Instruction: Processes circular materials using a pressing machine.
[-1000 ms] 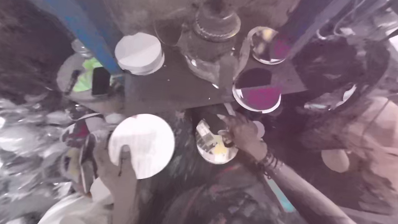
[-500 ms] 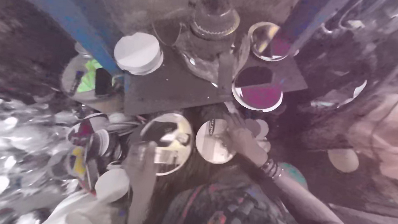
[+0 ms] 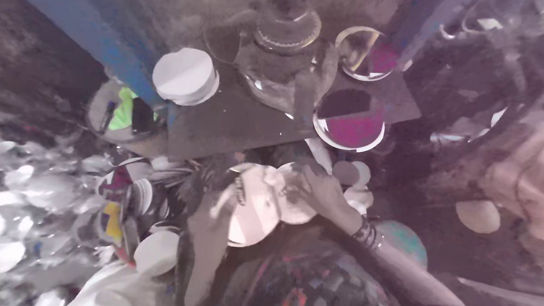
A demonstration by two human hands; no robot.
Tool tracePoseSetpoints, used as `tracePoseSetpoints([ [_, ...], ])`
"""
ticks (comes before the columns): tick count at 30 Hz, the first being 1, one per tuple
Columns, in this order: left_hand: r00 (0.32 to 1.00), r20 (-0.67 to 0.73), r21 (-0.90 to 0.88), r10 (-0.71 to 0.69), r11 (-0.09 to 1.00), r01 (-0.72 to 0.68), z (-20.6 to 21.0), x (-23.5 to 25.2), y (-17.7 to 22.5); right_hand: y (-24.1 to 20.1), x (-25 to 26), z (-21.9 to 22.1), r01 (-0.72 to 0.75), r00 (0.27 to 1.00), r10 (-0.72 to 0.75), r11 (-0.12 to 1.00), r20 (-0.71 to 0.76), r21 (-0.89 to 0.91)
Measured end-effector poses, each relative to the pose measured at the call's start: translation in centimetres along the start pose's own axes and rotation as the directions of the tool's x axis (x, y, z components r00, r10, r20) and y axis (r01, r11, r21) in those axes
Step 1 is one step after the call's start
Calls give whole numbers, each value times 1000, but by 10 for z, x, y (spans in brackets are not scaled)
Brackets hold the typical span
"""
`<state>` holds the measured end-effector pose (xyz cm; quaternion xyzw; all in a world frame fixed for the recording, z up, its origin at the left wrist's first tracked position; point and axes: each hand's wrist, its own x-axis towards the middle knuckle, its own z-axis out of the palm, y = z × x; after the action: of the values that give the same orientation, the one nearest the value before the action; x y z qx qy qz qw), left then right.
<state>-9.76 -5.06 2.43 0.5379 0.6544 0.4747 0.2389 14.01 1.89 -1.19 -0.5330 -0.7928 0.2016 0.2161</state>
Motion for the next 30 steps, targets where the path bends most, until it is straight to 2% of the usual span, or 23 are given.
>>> tracePoseSetpoints([
  [2,977,-213,-113,10,993,-35,-16,7,-16,20,8,-1,-221,956,236,970,173,-103],
  [3,955,-294,-171,-32,985,-19,-25,9,-20,28,10,-3,-264,939,281,958,198,-111],
  [5,910,-402,-225,-101,974,9,-41,15,-22,35,8,-5,-225,970,229,973,85,-53],
  [7,875,-458,-287,-154,958,18,-52,23,-24,30,4,-9,-149,987,156,979,-41,138],
  [8,875,-467,-318,-123,947,-37,-55,26,-38,30,2,-7,-63,988,98,960,-117,273],
  [10,922,-377,-430,-91,899,-87,-52,26,-51,30,2,-3,69,978,42,861,-205,504],
  [13,990,-123,-597,-66,802,-21,-35,24,-40,18,3,-5,84,975,89,703,-204,706],
  [15,991,-25,-681,-131,728,79,-22,21,-32,9,0,-6,63,980,98,670,-173,740],
  [17,980,35,-722,-195,673,159,-6,15,-18,-3,-6,-5,76,988,45,691,-148,719],
  [18,980,71,-733,-186,657,177,3,10,-13,-15,-10,-6,95,993,-11,693,-120,715],
  [20,987,145,-743,-70,651,155,18,0,-9,-38,-14,-13,147,988,-139,672,-71,726],
  [22,984,170,-733,59,675,86,21,-2,-14,-38,-8,-26,203,975,-208,723,-71,661],
  [24,982,141,-728,125,685,18,18,0,-20,-13,9,-44,195,972,-122,895,-200,400],
  [25,990,103,-721,94,693,9,16,1,-19,4,21,-54,96,957,-31,972,-288,215],
  [27,997,65,-660,31,751,20,13,2,-14,45,46,-79,-173,912,129,982,-389,-81],
  [30,997,72,-618,5,785,40,15,7,-16,103,66,-102,-426,861,333,885,-385,-187],
])
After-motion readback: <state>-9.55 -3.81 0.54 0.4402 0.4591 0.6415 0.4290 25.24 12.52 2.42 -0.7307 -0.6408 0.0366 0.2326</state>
